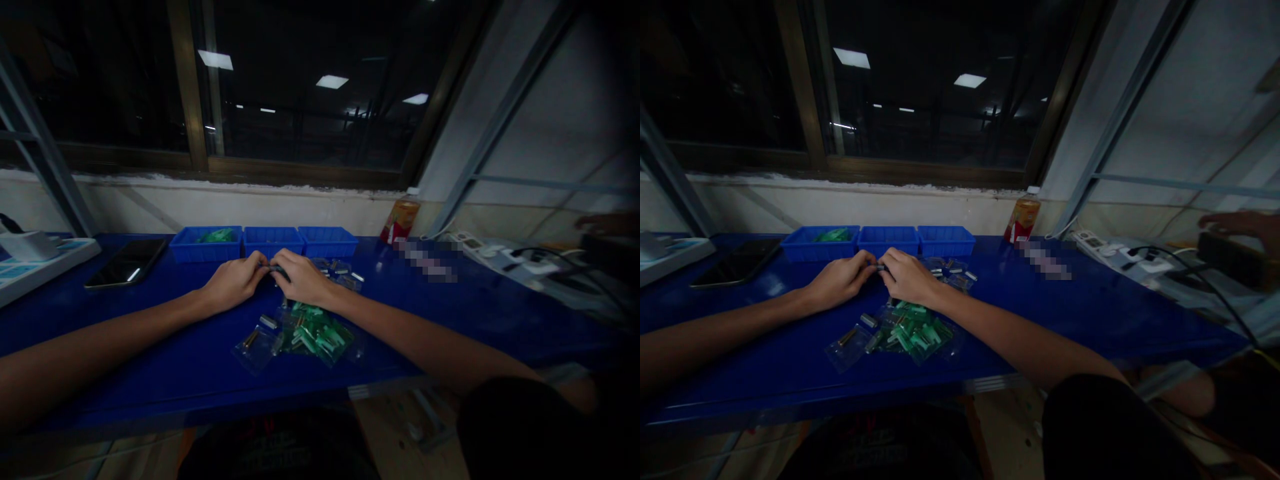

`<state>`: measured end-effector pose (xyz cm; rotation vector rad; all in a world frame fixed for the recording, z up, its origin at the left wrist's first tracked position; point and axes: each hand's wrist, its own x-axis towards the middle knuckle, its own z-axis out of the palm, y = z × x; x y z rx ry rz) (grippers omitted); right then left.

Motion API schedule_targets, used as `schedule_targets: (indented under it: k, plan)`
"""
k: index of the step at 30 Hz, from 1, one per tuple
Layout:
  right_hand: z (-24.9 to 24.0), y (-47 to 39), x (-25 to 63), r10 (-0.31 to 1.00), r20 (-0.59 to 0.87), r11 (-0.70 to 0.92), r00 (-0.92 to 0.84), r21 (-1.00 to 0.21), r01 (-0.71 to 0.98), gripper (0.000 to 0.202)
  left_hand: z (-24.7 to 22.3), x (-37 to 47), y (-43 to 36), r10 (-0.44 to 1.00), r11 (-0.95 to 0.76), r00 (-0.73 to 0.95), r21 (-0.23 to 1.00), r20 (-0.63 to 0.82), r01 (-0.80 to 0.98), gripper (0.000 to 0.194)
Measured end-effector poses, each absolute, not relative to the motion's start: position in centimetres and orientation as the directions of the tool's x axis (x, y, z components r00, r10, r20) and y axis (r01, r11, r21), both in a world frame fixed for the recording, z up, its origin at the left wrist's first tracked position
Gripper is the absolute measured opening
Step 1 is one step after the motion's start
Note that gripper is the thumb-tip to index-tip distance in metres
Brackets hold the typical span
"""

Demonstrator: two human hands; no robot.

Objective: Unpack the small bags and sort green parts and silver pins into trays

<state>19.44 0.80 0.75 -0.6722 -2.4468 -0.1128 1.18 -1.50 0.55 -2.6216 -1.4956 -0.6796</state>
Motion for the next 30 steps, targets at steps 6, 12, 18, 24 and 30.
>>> schedule_targets:
  k: [6, 12, 18, 24, 30]
  plan:
    - [0.59, 0.93, 19.43, 0.454, 0.564, 0.857, -0.69, -0.064, 0.512, 0.011, 0.66, 1.23, -1.7, 0.797, -0.538, 0.442, 0.152, 0.412, 0.829, 0.026]
    - [0.45, 1.11, 19.47, 0.465, 0.559, 0.847, -0.687, -0.056, 0.528, 0.013, 0.64, 1.29, -1.78, 0.802, -0.528, 0.44, 0.136, 0.404, 0.838, 0.027]
    - [0.54, 1.18, 19.42, 0.449, 0.552, 0.848, -0.702, -0.017, 0.529, 0.014, 0.67, 1.33, -1.8, 0.805, -0.522, 0.442, 0.118, 0.396, 0.845, 0.026]
    - [0.63, 0.74, 19.38, 0.479, 0.554, 0.831, -0.681, -0.038, 0.554, 0.013, 0.67, 1.35, -1.81, 0.806, -0.518, 0.438, 0.119, 0.399, 0.847, 0.026]
    - [0.51, 0.72, 19.46, 0.516, 0.548, 0.804, -0.659, -0.044, 0.593, 0.018, 0.63, 1.3, -1.77, 0.801, -0.524, 0.449, 0.1, 0.396, 0.846, 0.028]
